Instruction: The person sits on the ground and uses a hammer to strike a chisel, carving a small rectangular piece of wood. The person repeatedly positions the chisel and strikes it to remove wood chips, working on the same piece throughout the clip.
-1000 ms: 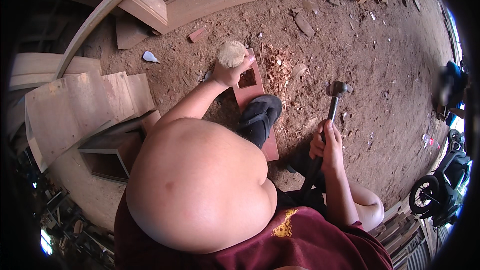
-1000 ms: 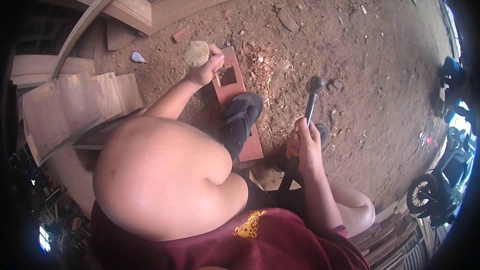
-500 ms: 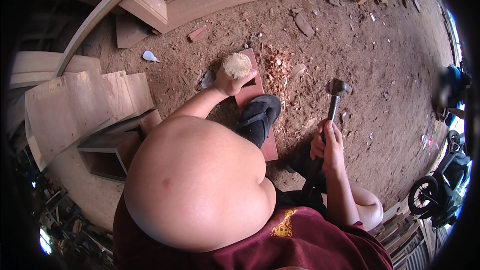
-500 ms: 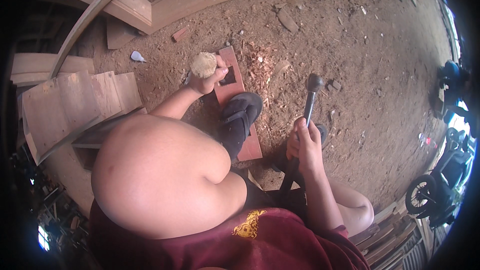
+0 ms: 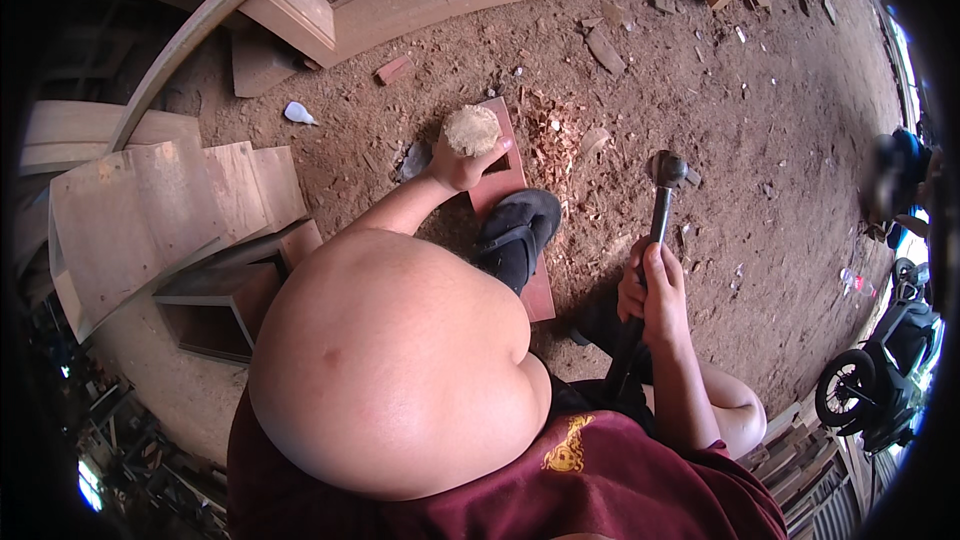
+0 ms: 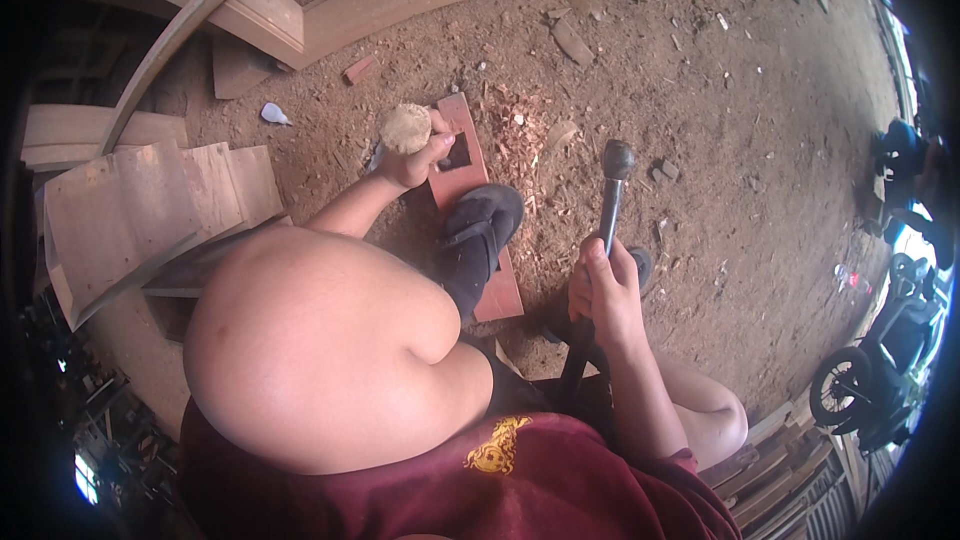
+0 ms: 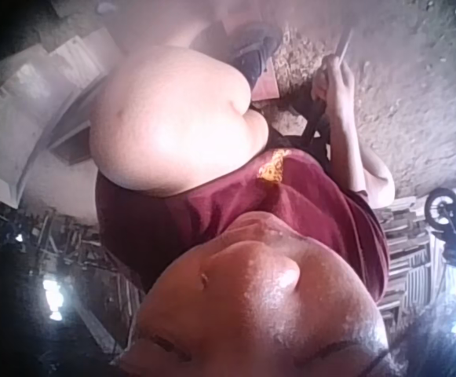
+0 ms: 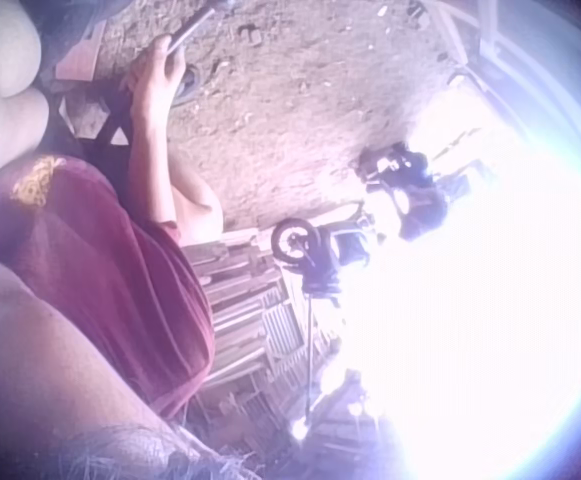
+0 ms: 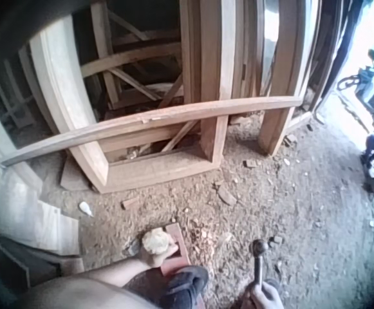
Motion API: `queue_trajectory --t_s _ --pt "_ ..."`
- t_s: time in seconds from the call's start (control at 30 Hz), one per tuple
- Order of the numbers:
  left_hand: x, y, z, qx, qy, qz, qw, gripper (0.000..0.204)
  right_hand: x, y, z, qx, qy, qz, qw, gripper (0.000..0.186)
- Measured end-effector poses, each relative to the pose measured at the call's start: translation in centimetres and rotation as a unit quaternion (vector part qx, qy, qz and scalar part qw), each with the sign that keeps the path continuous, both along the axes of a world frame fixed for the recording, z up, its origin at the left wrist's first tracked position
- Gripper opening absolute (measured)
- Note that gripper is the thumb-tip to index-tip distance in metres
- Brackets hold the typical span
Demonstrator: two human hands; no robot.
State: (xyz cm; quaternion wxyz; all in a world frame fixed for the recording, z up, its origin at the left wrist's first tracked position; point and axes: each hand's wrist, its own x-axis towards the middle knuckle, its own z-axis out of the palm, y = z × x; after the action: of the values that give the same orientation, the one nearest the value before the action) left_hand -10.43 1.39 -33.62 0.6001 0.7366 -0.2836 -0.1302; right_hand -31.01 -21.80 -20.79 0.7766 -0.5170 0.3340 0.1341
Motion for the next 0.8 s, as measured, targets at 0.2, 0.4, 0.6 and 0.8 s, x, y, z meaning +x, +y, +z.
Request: queue_trajectory --t_s 0.2,0.4,0.6,0.8 --pt "0.1 0.1 -0.4 0.008 -0.008 0.005 1.0 0.019 0.2 0.2 0.4 -0.006 -0.01 0.011 1.0 0.038" --pt "-0.1 -0.2 -1.4 0.002 -0.219 0.015 0.976 0.016 0.5 0.4 1.2 -0.015 -0.014 0.013 1.0 0.041" --pt "-1.7 -1.4 -0.7 -0.048 -0.293 -0.049 0.954 0.017 1.4 0.6 2.7 -0.076 -0.05 0.042 0.995 0.043" --pt "-3.7 -1.3 -0.3 -0.042 -0.051 -0.02 0.998 0.022 1.9 2.0 8.9 -0.162 -0.188 0.012 0.969 0.046"
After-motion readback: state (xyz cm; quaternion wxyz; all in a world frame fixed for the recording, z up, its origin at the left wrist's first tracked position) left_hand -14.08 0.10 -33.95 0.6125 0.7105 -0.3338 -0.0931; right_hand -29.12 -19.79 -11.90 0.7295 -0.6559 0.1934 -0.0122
